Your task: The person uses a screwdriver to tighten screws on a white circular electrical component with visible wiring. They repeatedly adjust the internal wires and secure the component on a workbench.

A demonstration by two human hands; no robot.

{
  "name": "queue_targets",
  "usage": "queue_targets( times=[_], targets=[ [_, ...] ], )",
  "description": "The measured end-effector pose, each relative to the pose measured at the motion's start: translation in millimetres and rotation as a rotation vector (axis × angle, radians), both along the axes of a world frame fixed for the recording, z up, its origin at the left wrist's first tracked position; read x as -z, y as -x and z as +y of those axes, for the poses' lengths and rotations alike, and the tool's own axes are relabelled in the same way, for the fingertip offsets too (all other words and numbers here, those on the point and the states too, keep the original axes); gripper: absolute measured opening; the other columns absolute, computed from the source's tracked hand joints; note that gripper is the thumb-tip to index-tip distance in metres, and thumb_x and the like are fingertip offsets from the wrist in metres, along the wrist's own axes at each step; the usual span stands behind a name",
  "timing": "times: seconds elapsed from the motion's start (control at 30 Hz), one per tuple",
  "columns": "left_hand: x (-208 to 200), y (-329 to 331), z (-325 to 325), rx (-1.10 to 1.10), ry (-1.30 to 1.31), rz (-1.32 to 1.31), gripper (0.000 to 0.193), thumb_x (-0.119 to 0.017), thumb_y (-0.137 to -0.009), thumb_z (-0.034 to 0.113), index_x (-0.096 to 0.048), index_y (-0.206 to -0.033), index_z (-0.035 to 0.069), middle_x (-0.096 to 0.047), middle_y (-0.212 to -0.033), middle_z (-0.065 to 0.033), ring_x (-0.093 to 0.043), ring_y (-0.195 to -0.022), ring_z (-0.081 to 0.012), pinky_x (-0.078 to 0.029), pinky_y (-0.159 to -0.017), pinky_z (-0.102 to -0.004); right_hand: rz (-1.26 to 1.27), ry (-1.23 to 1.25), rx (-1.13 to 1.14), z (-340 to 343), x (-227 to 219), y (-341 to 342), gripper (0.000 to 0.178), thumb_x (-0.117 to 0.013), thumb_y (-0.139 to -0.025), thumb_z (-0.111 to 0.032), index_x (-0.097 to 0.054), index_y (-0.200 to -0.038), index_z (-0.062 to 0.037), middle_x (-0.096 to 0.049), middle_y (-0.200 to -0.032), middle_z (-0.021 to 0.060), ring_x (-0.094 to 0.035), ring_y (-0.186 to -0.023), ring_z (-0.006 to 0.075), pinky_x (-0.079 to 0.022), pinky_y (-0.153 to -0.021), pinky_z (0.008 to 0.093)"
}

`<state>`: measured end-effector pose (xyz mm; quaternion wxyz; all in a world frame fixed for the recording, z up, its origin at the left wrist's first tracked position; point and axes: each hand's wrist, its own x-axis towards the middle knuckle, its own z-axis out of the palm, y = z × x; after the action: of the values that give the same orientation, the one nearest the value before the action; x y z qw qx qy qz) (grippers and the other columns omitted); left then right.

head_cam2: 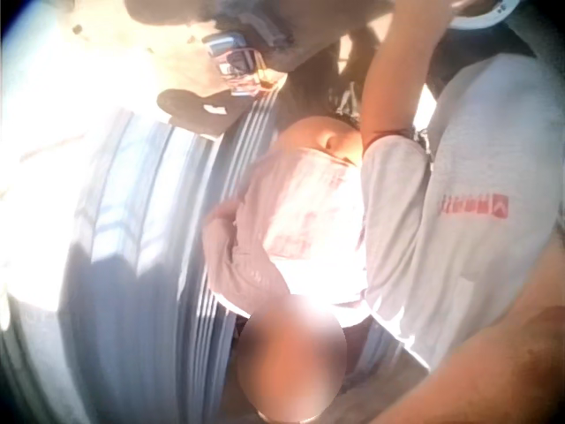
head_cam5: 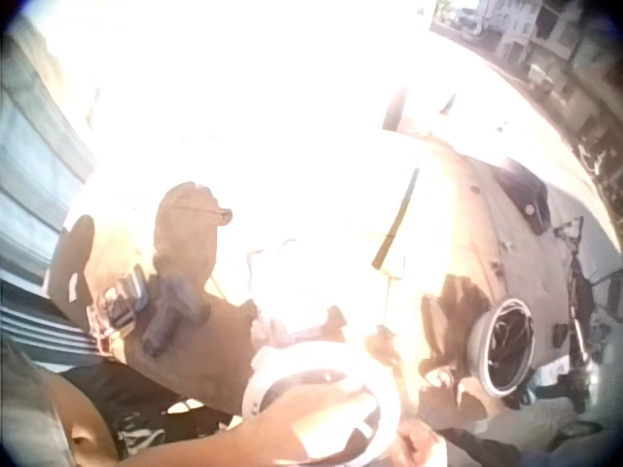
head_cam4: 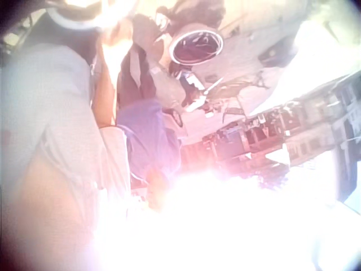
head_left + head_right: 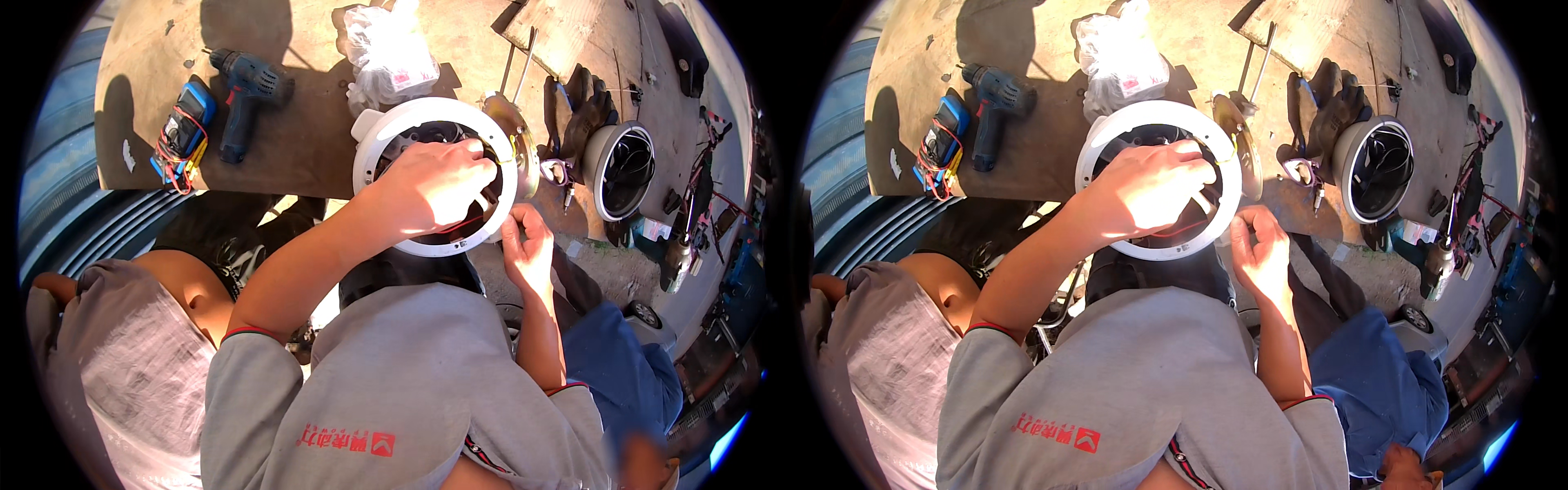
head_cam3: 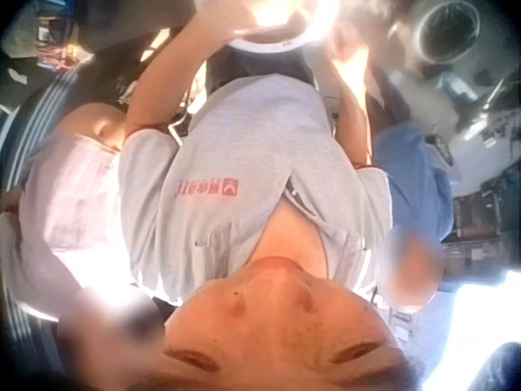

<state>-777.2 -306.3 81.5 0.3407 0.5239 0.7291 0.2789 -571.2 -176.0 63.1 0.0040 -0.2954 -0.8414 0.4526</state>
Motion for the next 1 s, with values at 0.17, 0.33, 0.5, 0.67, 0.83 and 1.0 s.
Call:
queue_targets(
  times=[0.17,0.33,0.5,0.67,0.83,1.0],
  targets=[
    [5.6,-1.0,0.5,-0.058,-0.042,-0.067,0.023,-0.061,-0.086,0.008,-0.063,-0.108,0.008,-0.065,-0.100,-0.0095,-0.068,-0.087,-0.0323,-0.055,-0.072,-0.0434,-0.120,0.171,0.117,1.5,-13.3,0.5,0.010,-0.064,-0.092,-0.007,-0.064,-0.090,0.0033,-0.067,-0.092,0.0114,-0.060,-0.081,0.0180,-0.049,-0.077,0.0317],
    [10.7,-7.3,0.4,-0.189,-0.119,-0.235,0.011,-0.061,-0.092,0.012,-0.062,-0.101,0.006,-0.067,-0.092,-0.0132,-0.067,-0.082,-0.0358,-0.052,-0.070,-0.0441,-0.034,0.358,0.172,3.3,-8.7,-8.4,0.012,-0.061,-0.091,-0.005,-0.062,-0.085,0.0051,-0.068,-0.103,0.0108,-0.060,-0.086,0.0167,-0.047,-0.079,0.0292],
    [3.8,-9.9,-1.5,-0.169,-0.135,-0.196,0.013,-0.062,-0.093,0.010,-0.064,-0.105,0.004,-0.069,-0.093,-0.0145,-0.067,-0.084,-0.0354,-0.053,-0.072,-0.0418,-0.003,0.274,0.204,1.4,-8.1,-14.9,0.006,-0.064,-0.085,0.000,-0.063,-0.084,0.0053,-0.069,-0.102,0.0121,-0.063,-0.078,0.0157,-0.051,-0.074,0.0287],
    [-7.9,-6.7,-0.6,-0.067,-0.034,-0.284,0.015,-0.069,-0.091,0.010,-0.065,-0.103,0.002,-0.070,-0.092,-0.0115,-0.069,-0.085,-0.0286,-0.054,-0.079,-0.0375,0.130,-0.137,0.096,-5.0,-11.4,-12.1,0.010,-0.068,-0.078,-0.004,-0.060,-0.077,0.0015,-0.068,-0.098,0.0171,-0.068,-0.084,0.0351,-0.055,-0.077,0.0402],
    [-11.4,-8.0,1.5,0.050,-0.055,-0.155,0.021,-0.072,-0.085,0.014,-0.069,-0.102,0.003,-0.067,-0.100,-0.0132,-0.067,-0.093,-0.0309,-0.053,-0.083,-0.0381,0.104,-0.136,0.136,5.7,-18.7,-24.2,0.007,-0.067,-0.073,-0.004,-0.062,-0.076,0.0007,-0.065,-0.086,0.0132,-0.068,-0.078,0.0341,-0.055,-0.071,0.0410],
    [-10.9,-10.5,6.9,0.087,0.031,-0.071,0.018,-0.072,-0.083,0.015,-0.070,-0.097,0.003,-0.068,-0.100,-0.0122,-0.067,-0.091,-0.0311,-0.053,-0.081,-0.0374,0.125,-0.050,0.141,14.4,-18.6,-35.4,0.009,-0.067,-0.075,-0.007,-0.062,-0.076,0.0000,-0.065,-0.085,0.0141,-0.067,-0.077,0.0351,-0.055,-0.070,0.0413]
  ],
)
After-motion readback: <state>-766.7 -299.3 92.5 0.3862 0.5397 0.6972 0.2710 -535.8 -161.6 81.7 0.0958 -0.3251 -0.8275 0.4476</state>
